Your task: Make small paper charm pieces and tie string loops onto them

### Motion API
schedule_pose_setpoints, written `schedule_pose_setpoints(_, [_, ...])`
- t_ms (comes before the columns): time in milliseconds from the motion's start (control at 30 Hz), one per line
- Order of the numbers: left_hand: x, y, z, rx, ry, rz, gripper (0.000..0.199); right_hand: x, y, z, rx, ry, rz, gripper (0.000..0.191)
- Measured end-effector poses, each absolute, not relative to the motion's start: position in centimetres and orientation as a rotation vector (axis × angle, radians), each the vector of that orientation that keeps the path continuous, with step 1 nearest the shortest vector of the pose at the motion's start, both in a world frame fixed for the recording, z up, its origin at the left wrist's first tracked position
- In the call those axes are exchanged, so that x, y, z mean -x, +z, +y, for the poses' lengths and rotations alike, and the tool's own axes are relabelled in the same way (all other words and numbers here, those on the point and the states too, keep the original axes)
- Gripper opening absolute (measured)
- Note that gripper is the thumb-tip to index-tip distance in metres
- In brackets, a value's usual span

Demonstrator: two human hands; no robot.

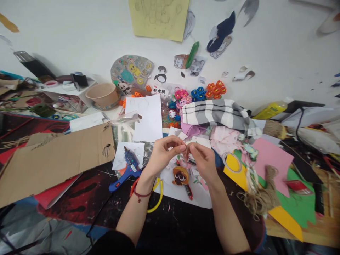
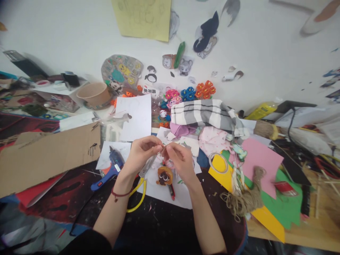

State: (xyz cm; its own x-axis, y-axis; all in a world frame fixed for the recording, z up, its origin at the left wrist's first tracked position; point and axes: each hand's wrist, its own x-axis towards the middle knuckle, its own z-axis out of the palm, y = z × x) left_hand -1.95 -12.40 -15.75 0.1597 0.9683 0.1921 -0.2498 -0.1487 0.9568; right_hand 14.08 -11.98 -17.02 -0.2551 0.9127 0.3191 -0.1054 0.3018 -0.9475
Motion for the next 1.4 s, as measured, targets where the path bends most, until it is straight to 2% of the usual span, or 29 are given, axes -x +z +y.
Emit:
schedule_pose_setpoints(67, [2.0, -15.7, -12.4, -1.267, 1.367, 0.867, 0.011, -14.2, -16.6, -12.0, 0.855, 0.959, -1.492, 0.015])
schedule_pose_setpoints(167, [1.9, -15.6, -12.3, -1.353, 1.420, 0.960, 0.009, -14.4, -16.3, -12.2, 0.936, 0.628, -1.585, 0.045])
schedule_pose_setpoints(200, [1.8, -15.7, -12.3, -1.394, 1.433, 0.982, 0.007, -14.4, -16.3, -12.3, 0.949, 0.545, -1.658, 0.048])
schedule_pose_setpoints(367, [1.9, -15.8, -12.2, -1.541, 1.475, 1.024, 0.002, -14.1, -16.9, -12.3, 0.920, 0.254, -1.887, 0.017])
schedule_pose_setpoints(433, [2.0, -15.9, -12.1, -1.559, 1.476, 1.049, 0.001, -14.1, -17.0, -12.2, 0.899, 0.223, -1.908, 0.011])
schedule_pose_setpoints(700, [2.1, -15.7, -12.1, -1.523, 1.428, 1.088, 0.003, -14.3, -16.7, -12.4, 0.920, 0.333, -1.791, 0.008])
schedule_pose_setpoints(867, [3.2, -16.0, -11.6, -1.129, 1.267, 1.022, 0.018, -14.5, -17.6, -11.9, 0.908, 0.095, -1.795, 0.014])
schedule_pose_setpoints(1067, [4.4, -16.6, -10.1, -0.886, 1.353, 0.820, 0.031, -14.9, -19.4, -10.6, 0.909, -0.028, -1.863, 0.016])
schedule_pose_setpoints(1400, [3.3, -10.1, -7.5, -1.115, 1.178, 0.837, 0.019, -14.9, -20.0, -10.1, 0.909, -0.116, -1.764, 0.009])
